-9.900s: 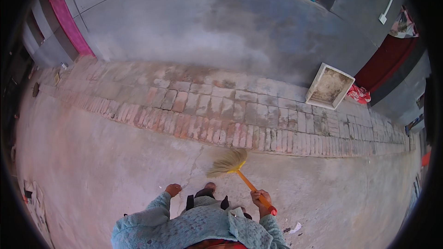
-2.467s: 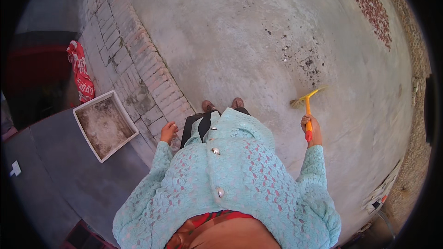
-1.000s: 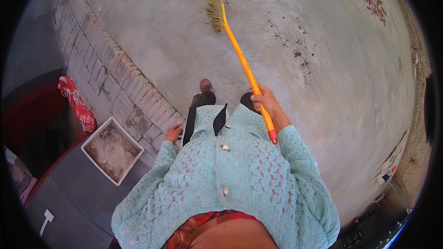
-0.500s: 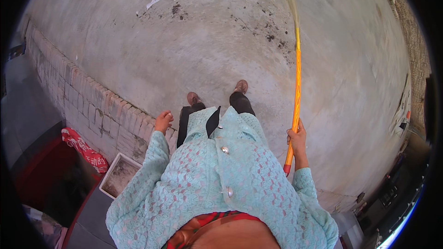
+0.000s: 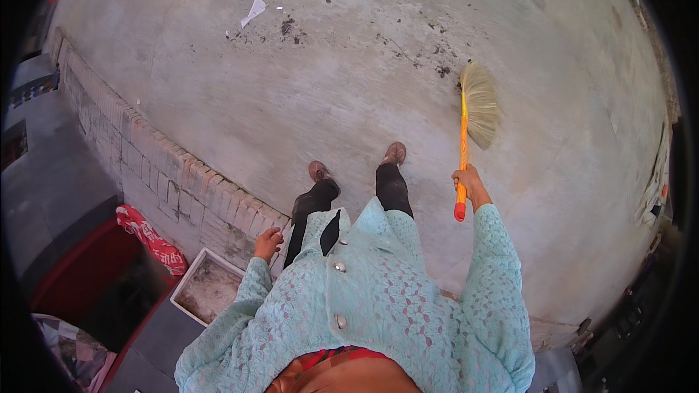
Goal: The person sweeps a concrete courtyard with a yellow broom, gathering debris and red flower petals into a pile. They briefly pause to touch the petals with their hand before resuming sweeping to consolidate the debris.
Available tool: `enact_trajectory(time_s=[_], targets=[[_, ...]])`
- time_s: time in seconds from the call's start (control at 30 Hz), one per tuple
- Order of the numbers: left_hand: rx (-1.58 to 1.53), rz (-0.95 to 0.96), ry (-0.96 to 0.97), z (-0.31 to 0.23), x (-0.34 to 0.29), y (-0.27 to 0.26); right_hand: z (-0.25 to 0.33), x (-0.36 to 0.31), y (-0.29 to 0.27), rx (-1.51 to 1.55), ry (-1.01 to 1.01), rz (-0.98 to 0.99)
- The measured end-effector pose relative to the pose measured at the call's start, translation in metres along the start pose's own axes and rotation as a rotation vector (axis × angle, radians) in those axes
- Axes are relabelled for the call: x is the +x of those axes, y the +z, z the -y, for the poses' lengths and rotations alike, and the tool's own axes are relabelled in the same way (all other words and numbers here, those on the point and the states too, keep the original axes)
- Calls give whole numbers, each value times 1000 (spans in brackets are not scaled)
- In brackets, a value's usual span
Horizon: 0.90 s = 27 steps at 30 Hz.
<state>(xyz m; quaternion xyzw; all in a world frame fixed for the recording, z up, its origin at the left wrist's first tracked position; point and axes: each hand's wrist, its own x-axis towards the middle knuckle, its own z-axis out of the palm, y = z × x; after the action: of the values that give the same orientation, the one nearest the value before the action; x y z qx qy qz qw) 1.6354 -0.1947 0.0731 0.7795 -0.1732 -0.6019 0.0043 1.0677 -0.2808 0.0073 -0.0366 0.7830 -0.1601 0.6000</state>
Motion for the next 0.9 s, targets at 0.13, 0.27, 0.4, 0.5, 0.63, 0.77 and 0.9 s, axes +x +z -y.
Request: enact_trajectory(time_s=[0.13, 0.27, 0.4, 0.5, 0.63, 0.77, 0.9], targets=[[-56, 13, 4, 15, -8, 4, 26, -22, 111, 18, -111, 122], [-45, 44, 46, 19, -11, 1, 65, -39, 200, 132, -176, 417], [-125, 12, 70, 22, 3, -13, 112, -63, 244, 152, -327, 649], [-152, -45, 97, 11, 0, -27, 121, -92, 236, 88, -397, 625], [-171, -45, 89, 12, 8, -32, 99, -122, 186, -48, -511, 515], [-134, 4, 77, 16, 19, -20, 70, -173, 121, -106, -509, 345], [-101, 42, 122, -4, 9, -3, 36, -170, 81, -115, -481, 86]])
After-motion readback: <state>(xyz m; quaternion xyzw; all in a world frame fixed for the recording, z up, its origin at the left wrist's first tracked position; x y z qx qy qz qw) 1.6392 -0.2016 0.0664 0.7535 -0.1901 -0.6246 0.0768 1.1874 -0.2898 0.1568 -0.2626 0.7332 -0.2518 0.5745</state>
